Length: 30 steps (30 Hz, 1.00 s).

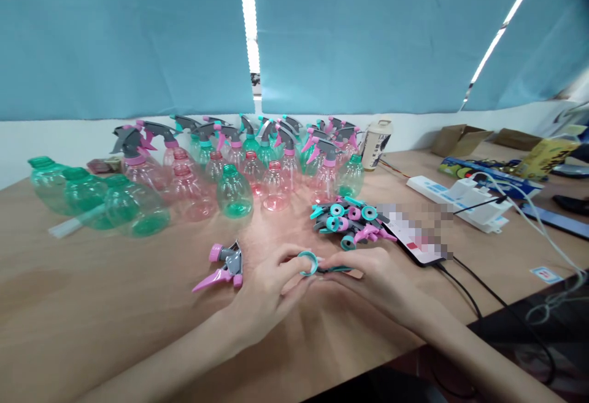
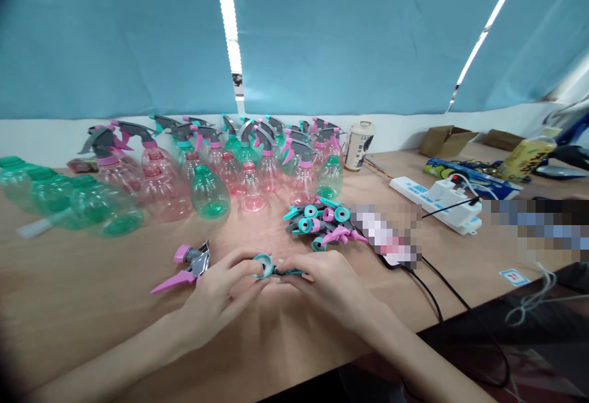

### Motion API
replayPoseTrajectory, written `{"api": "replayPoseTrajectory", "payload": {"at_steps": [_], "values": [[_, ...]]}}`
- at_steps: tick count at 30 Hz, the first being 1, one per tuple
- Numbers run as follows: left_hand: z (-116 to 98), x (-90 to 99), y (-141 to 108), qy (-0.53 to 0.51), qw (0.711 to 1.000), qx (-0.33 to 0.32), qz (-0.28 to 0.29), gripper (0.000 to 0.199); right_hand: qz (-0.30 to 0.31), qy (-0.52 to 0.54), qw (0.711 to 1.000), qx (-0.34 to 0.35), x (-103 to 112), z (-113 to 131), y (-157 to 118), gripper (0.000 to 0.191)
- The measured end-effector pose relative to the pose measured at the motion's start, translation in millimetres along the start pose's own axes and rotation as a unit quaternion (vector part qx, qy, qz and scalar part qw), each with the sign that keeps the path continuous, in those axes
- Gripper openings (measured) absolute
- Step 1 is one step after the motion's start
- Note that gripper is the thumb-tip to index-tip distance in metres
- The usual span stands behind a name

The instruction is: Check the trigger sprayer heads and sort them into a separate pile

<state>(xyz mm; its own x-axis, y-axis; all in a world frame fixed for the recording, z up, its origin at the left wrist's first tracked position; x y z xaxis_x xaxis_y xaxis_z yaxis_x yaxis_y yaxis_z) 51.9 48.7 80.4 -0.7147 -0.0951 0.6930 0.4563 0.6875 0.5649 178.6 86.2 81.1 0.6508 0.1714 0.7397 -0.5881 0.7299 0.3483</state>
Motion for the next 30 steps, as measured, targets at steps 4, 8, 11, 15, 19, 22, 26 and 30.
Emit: {"api": "replayPoseTrajectory", "payload": {"at_steps": [4, 8, 11, 15, 19, 22, 26, 30], "values": [[-1.8, -2.3, 2.3, 0.012, 1.000, 0.008, -0.005, 0.015, -0.014, -0.010, 0.999, 0.031, 1.7, 2.7, -6.9, 0.015], [2.5, -8.0, 7.1, 0.005, 0.998, 0.050, 0.027, 0.014, -0.006, -0.019, 0.999, 0.036, 0.1, -1.1, -12.9, 0.019], [5.7, -11.5, 11.1, 0.001, 0.997, 0.069, 0.044, 0.015, -0.001, -0.018, 1.000, 0.016, 1.4, -8.7, -14.3, 0.019], [6.4, -11.7, 17.5, 0.023, 0.997, 0.060, 0.038, 0.020, 0.011, -0.021, 0.999, -0.030, 6.6, -18.7, -12.7, 0.018], [7.6, -3.7, 25.2, 0.077, 0.995, 0.043, 0.043, 0.032, -0.015, -0.020, 0.998, -0.055, 23.4, -27.9, -6.3, 0.019], [20.2, 19.5, 25.1, 0.141, 0.986, 0.083, 0.024, 0.032, -0.070, -0.074, 0.992, -0.073, 46.9, -38.7, 3.2, 0.028], [54.5, 55.9, 2.1, 0.192, 0.963, 0.181, 0.059, 0.031, -0.140, -0.227, 0.962, -0.060, 77.0, -46.5, 18.8, 0.029], [91.3, 87.7, -41.8, 0.221, 0.939, 0.246, 0.090, 0.037, -0.161, -0.303, 0.939, -0.029, 77.5, -57.1, 29.1, 0.025]]}}
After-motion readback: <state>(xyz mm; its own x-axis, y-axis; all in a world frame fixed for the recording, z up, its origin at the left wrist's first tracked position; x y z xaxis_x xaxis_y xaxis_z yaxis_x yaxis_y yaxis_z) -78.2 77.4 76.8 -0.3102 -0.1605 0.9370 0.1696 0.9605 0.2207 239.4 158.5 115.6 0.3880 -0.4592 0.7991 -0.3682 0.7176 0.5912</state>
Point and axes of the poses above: each hand's wrist, its own y-axis towards the middle knuckle, its own x-axis out of the back of the hand, z = x × y, the point moved 8 cm from there along y, towards the middle knuckle, and after that the axes turned 6 degrees about -x, right-handed, at the moved point
